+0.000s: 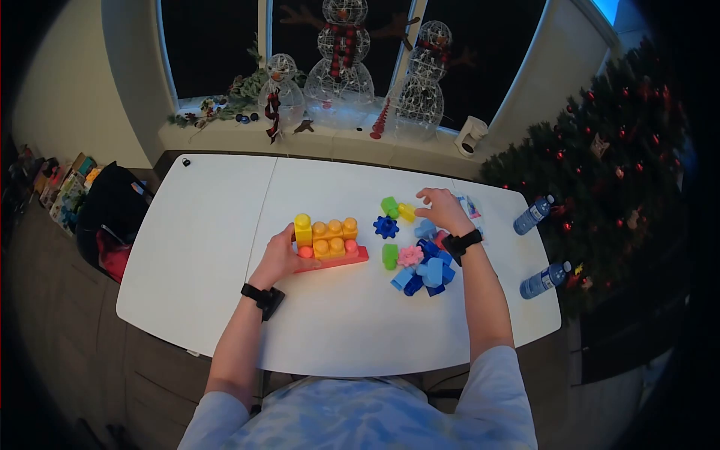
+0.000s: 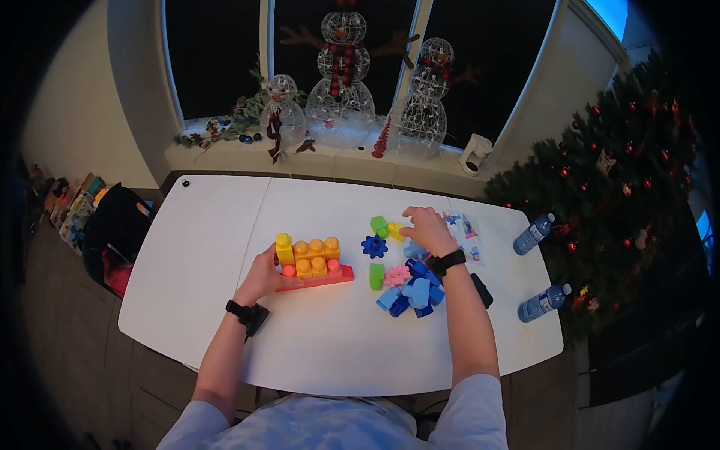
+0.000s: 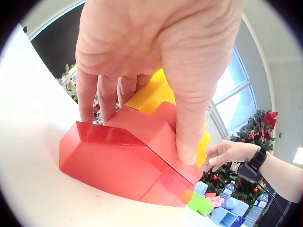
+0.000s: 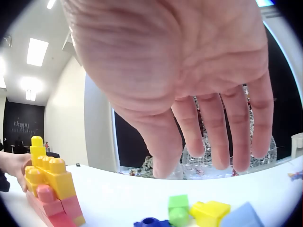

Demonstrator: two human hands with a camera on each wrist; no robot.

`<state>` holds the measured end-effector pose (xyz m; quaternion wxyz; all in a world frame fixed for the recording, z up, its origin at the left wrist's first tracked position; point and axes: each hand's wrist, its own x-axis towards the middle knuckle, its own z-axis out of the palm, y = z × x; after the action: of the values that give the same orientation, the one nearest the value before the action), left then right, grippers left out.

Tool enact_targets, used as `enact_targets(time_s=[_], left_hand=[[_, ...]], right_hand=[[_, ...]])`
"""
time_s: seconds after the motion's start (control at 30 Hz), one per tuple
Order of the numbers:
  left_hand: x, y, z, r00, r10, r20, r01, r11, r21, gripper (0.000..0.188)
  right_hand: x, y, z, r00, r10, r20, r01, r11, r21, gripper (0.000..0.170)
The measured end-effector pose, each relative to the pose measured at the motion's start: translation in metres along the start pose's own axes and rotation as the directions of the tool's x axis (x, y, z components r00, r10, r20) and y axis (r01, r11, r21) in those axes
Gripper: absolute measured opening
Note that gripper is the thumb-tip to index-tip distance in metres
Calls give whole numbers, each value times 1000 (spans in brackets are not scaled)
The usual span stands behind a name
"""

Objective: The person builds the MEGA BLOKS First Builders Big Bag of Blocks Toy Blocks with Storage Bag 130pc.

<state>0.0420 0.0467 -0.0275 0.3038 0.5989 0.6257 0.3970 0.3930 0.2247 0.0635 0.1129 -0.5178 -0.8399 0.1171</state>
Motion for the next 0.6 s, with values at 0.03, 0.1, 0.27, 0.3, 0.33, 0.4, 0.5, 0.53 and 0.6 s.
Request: enact_targets(time_s=[0.03, 0.1, 0.27, 0.3, 0.33, 0.4, 0.5, 0.53, 0.6], left_hand=[[-2, 2, 0, 1000, 0, 3, 0, 1000, -1, 74], [-5, 6, -1, 999, 15, -30, -16, 999, -35, 78], [-3, 4, -12, 994, 70, -84, -90, 959, -270, 65], [0, 4, -16, 991, 98, -92, -122, 942, -313, 58], [2, 5, -18, 991, 95, -90, -119, 942, -313, 58], [4, 7, -20, 994, 103, -38, -109, 960, -257, 45], [6, 1, -17, 996, 77, -37, -84, 960, -266, 39], [6, 0, -17, 997, 76, -34, -82, 961, -265, 39], [7, -1, -15, 994, 101, -49, -110, 962, -249, 38]], right_hand=[[-7, 13, -1, 1000, 3, 1, -3, 1000, -1, 45], [-21, 33, -1, 996, 78, 47, -76, 996, -50, 45], [-50, 55, -4, 976, 183, 117, -178, 982, -56, 45], [-54, 59, -2, 971, 199, 135, -193, 980, -54, 45], [-58, 57, -3, 965, 213, 152, -207, 977, -52, 45], [-67, 55, -5, 950, 244, 192, -236, 970, -66, 46], [-87, 29, -20, 923, 259, 284, -250, 966, -69, 53], [-93, 20, -20, 909, 241, 340, -236, 970, -57, 58], [-104, 14, -10, 926, 159, 342, -164, 986, -13, 61]])
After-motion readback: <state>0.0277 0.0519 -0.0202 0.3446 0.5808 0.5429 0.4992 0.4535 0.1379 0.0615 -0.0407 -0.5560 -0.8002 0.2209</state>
